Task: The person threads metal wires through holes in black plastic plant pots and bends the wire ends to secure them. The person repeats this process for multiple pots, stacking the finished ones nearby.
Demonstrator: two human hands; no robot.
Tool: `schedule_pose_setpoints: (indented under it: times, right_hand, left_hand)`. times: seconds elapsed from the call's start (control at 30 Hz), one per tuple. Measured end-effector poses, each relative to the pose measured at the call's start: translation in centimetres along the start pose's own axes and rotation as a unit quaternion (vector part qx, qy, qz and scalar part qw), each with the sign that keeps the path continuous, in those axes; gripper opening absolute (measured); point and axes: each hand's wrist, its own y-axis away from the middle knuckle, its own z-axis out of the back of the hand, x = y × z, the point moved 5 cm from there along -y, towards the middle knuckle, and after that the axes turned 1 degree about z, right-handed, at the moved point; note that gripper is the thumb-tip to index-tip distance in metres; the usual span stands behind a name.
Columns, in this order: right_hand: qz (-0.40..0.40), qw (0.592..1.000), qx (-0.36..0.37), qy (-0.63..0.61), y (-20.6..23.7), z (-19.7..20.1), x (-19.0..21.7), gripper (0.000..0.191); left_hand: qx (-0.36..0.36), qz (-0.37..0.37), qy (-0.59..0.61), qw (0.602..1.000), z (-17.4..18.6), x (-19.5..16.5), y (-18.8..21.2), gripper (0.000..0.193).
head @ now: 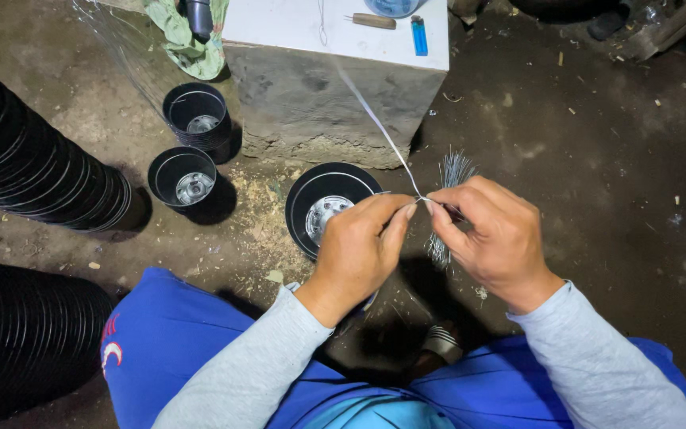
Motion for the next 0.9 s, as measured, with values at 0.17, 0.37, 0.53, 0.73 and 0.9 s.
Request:
schedule_pose_setpoints:
  times: [0.17,0.37,0.53,0.73,0.9]
  right_hand:
    - [-0.087,0.991,0.015,-0.100,0.7,-0.8,-1.1,0.010]
    - [-0.278,0.932,0.063,-0.225,2.0,-2.7,-3.4,0.011]
    - [-0.118,0.987,0.041,-0.105,1.6,-1.2,-2.1,0.010]
    - [-0.036,0.999,0.000,0.023,1.6,-1.1,-0.3,0.010]
    - [-0.046,0.998,-0.017,-0.024,1.9,-0.7,-0.7,0.010]
  left_hand:
    - [0.029,0.027,0.001,0.999,0.0,0.0,0.0,0.010]
    - [0.038,0.008,-0.006,0.999,-0.3,0.0,0.0,0.009]
    - [0.058,0.017,-0.001,0.998,-0.8,0.1,0.1,0.007]
    - [0.062,0.076,0.022,0.995,-1.3,0.5,0.4,0.007]
    - [0.059,0.083,0.059,0.993,-1.7,0.5,1.1,0.009]
